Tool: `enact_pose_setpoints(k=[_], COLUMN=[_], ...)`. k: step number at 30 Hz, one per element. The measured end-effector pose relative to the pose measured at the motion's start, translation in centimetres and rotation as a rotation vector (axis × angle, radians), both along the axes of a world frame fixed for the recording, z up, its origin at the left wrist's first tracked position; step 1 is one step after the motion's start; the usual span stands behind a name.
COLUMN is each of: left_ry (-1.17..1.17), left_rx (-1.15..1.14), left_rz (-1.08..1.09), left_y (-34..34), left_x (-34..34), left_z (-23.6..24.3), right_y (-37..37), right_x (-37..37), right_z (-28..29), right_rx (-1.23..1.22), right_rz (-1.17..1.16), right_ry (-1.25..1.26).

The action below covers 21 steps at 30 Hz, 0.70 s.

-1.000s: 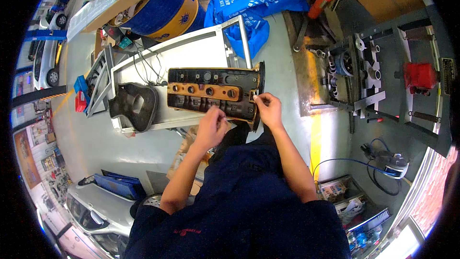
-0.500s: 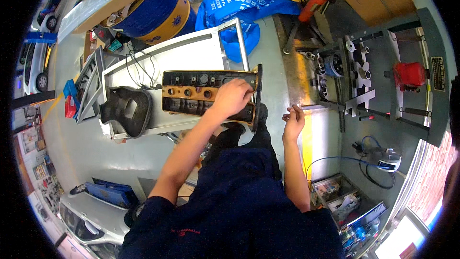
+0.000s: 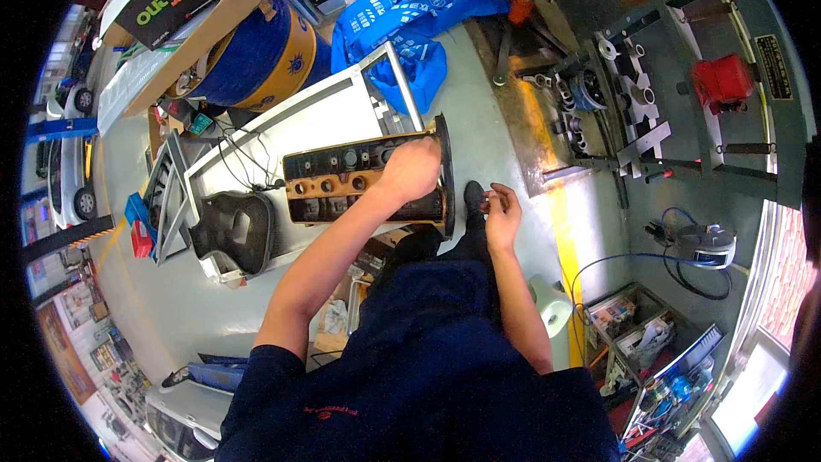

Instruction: The person uses a wrench to loosen bolts on a car engine's cylinder head. They then remove the cylinder head and place it on a workbench. Finally, they spray a cleaning agent onto the cylinder head using a spray can.

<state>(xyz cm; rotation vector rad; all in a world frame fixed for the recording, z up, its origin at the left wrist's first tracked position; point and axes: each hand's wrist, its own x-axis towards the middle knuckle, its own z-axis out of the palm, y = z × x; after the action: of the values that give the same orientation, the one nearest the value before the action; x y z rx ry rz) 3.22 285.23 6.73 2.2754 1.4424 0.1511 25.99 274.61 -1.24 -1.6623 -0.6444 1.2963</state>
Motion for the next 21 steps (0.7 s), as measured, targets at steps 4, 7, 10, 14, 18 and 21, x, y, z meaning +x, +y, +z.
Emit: enact_pose_setpoints(k=[4, 7, 10, 14, 18, 21], left_ry=[-0.131, -0.209, -0.185, -0.155, -0.337, -0.31], left_rx=[-0.115, -0.048, -0.073, -0.104, 0.003, -0.062], left_rz=[0.285, 0.413, 0.431, 0.502, 0.595, 0.578], left_y=[1.1, 0.2, -1.1, -2.6, -4.1, -4.1], left_x=[-0.8, -2.2, -4.2, -5.1, -6.8, -7.4], left_z=[0.0, 0.7, 1.6, 3.3, 2.0, 1.9], right_y=[1.1, 2.4, 4.8, 6.7, 7.2, 7.4], right_x=[-0.5, -1.3, -3.3, -5.6, -6.7, -6.9], right_z=[0.8, 1.2, 3.5, 3.8, 3.2, 3.0], right_rx=[0.021, 0.143, 0.15, 0.21, 0.18, 0.15], right_rz=[0.095, 0.227, 0.354, 0.487, 0.487, 0.457], right_ry=[-0.022, -0.144, -0.126, -0.159, -0.211, -0.194])
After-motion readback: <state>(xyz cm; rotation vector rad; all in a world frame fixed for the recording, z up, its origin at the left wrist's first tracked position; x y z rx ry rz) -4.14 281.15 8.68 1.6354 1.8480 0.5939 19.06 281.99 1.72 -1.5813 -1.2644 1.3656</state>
